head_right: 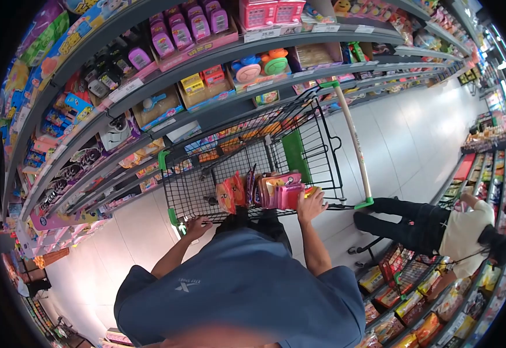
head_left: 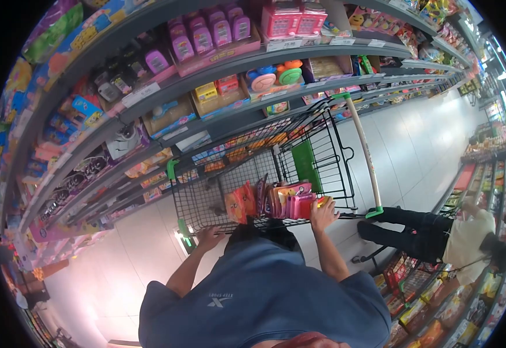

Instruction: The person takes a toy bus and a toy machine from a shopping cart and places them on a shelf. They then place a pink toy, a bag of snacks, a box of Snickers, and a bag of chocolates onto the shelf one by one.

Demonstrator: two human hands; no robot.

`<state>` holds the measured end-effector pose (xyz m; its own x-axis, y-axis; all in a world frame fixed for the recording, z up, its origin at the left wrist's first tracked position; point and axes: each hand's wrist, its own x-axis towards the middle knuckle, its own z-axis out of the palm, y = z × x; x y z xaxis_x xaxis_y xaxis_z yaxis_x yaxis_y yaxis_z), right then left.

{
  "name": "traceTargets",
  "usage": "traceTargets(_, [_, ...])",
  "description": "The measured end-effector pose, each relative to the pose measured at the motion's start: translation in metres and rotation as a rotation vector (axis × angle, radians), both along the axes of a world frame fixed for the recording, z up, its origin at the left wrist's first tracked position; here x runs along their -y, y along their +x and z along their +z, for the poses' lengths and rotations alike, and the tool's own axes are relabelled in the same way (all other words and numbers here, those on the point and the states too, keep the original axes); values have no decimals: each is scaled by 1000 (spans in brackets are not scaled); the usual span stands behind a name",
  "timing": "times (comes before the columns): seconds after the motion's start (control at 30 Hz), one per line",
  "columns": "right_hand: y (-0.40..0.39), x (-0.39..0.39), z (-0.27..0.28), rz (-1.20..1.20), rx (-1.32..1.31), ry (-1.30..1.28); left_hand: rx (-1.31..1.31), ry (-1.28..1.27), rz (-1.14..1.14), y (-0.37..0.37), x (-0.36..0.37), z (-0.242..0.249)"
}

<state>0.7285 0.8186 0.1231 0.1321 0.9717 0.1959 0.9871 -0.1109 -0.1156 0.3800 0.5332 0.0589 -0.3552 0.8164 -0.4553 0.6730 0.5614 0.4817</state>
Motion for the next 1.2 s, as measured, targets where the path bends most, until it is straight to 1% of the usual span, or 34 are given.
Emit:
traceTargets(0.07, [3,2,-2,-12,-18,-25,-17,-35,-7,1,6,-6])
traceTargets(0.1, [4,2,-8,-11,-3,-15,-11,-53,17,1,4,1])
traceTargets(0.17, [7,-10,-2,3,-21,-45,-4,-18,16,6,-4,-7])
traceTargets(0.23, [5,-7,-6,-16,-41,-129,13,-43,14,4,-6,6])
traceTargets(0.27, [8,-9,-3,9,-45,-125,8,-39,38,7,-12,13])
traceTargets(0.33, [7,-5,-10,8,-56,-144,-2,-75,-10,0,-6,-3])
traceTargets(0.37, [8,-6,-9,-3,-77,-189,159,-49,-2,-6,-7,-8])
traceTargets(0.4, [14,-17,9,12,-68,-179,190,-47,16,1,-21,11])
traceTargets(0.47, [17,-13,7,35,-90,-206,210,-194,17,-2,-25,15])
traceTargets(0.5, [24,-20,12,49,-85,-208,214,-193,31,0,-29,8])
traceTargets(0.53, [26,-19,6,62,-92,-242,330,-167,133,-3,-24,-15])
traceTargets(0.57, [29,-17,1,72,-97,-279,444,-142,236,-5,-20,-27])
traceTargets(0.6, [33,-16,-2,77,-91,-299,573,-127,332,7,-36,4])
traceTargets(0.63, [39,-23,3,92,-160,-352,679,-79,374,20,-54,20])
traceTargets(0.67, [44,-25,2,100,-228,-414,713,16,411,36,-65,10])
traceTargets(0.7, [50,-27,1,113,-261,-459,827,123,370,60,-87,35])
traceTargets(0.77, [62,-34,8,151,-346,-528,798,345,368,97,-119,-36])
traceTargets(0.8, [69,-36,14,177,-402,-552,712,391,308,119,-139,-33])
traceTargets(0.83, [74,-41,20,199,-434,-589,630,442,244,145,-162,-20])
traceTargets(0.87, [77,-48,17,228,-482,-615,619,402,233,165,-185,-10])
traceTargets(0.9, [87,-53,15,208,-475,-619,612,368,224,189,-207,8])
traceTargets(0.93, [95,-59,12,266,-562,-634,591,322,209,211,-225,34])
traceTargets(0.97, [100,-69,14,329,-648,-644,659,414,159,230,-246,51])
traceTargets(1.0, [102,-74,18,322,-649,-640,628,485,111,247,-257,28])
traceTargets(1.07, [106,-82,30,341,-542,-744,462,461,-16,271,-276,45])
traceTargets(1.1, [109,-84,21,356,-563,-687,464,460,-27,277,-282,61])
traceTargets(1.17, [109,-86,18,352,-548,-705,400,397,-162,289,-288,86])
traceTargets(1.2, [109,-87,16,355,-524,-733,407,390,-165,294,-289,81])
